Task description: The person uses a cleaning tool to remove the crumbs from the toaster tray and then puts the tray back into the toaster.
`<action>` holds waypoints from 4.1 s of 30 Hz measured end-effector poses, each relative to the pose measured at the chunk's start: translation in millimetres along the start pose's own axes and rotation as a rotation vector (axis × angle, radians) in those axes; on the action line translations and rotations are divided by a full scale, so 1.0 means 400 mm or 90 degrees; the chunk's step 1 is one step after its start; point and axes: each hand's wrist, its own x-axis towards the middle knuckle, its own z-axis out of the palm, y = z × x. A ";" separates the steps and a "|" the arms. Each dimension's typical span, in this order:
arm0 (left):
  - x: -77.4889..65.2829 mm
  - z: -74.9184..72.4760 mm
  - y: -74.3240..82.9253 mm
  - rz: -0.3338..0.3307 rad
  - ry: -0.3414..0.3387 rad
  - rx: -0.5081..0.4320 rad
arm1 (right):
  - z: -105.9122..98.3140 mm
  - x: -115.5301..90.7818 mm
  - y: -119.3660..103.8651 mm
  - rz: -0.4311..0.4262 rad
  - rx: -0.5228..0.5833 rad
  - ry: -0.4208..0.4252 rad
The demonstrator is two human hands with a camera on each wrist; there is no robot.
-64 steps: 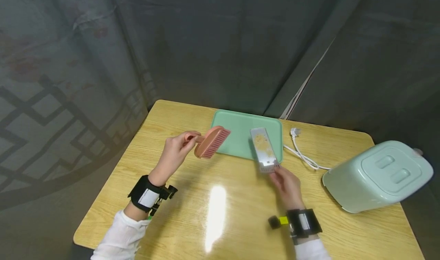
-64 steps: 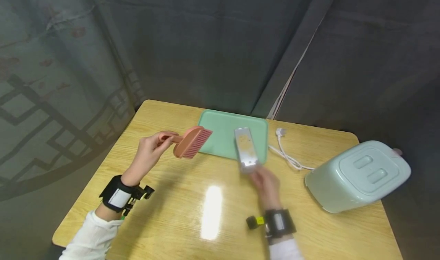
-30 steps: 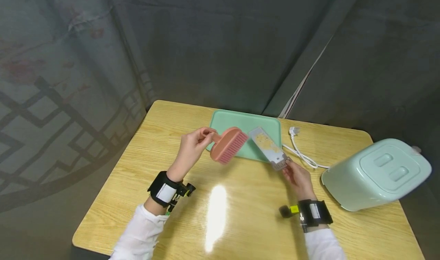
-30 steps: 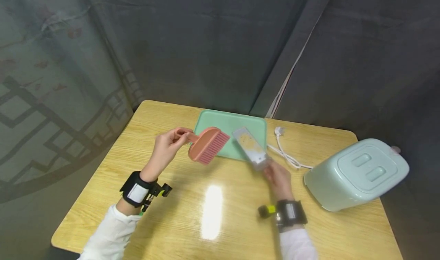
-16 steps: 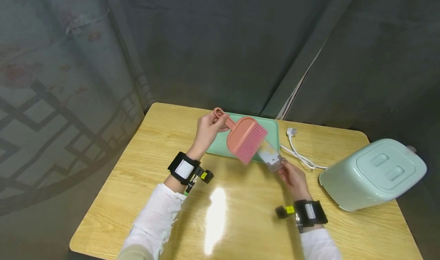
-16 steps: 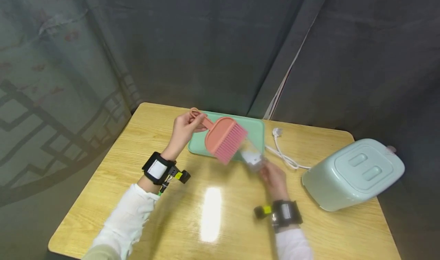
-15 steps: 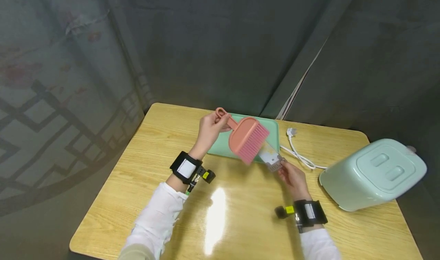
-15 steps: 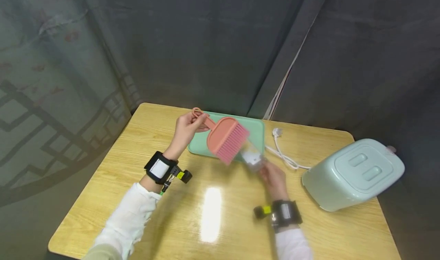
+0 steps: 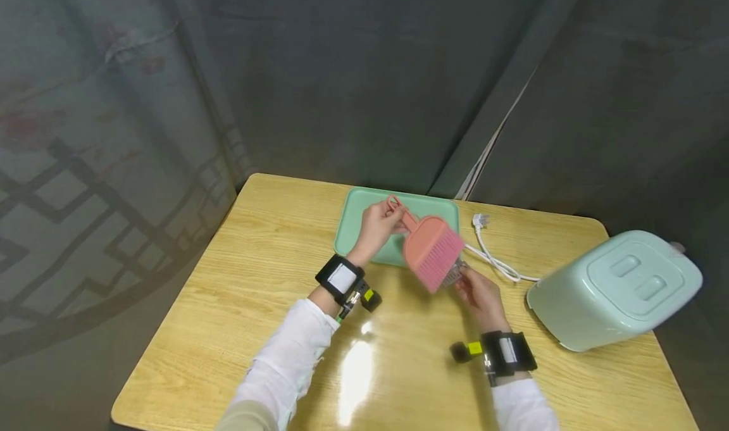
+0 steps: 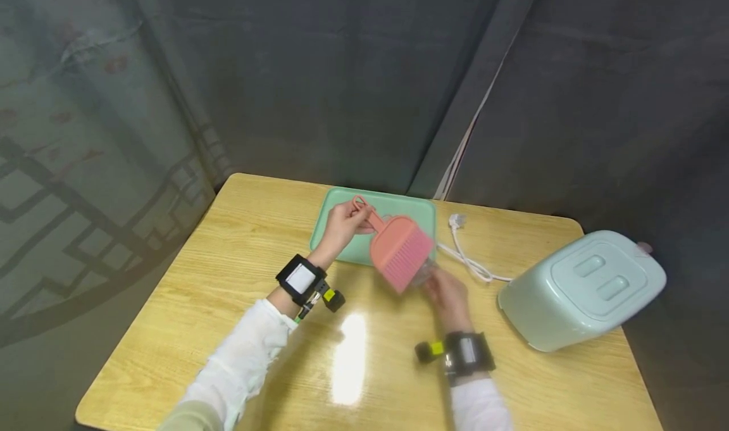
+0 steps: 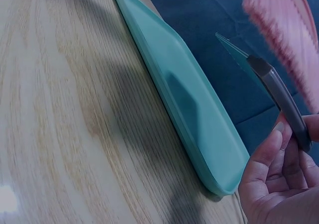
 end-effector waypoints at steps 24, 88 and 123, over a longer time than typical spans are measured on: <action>0.016 -0.018 -0.028 -0.028 0.042 0.014 | -0.008 0.002 0.002 -0.005 -0.009 0.023; 0.045 -0.163 -0.083 -0.039 0.210 -0.009 | -0.030 -0.009 -0.011 0.023 0.007 0.024; 0.006 -0.188 0.044 0.036 0.153 -0.123 | -0.013 -0.002 -0.006 0.000 0.001 0.010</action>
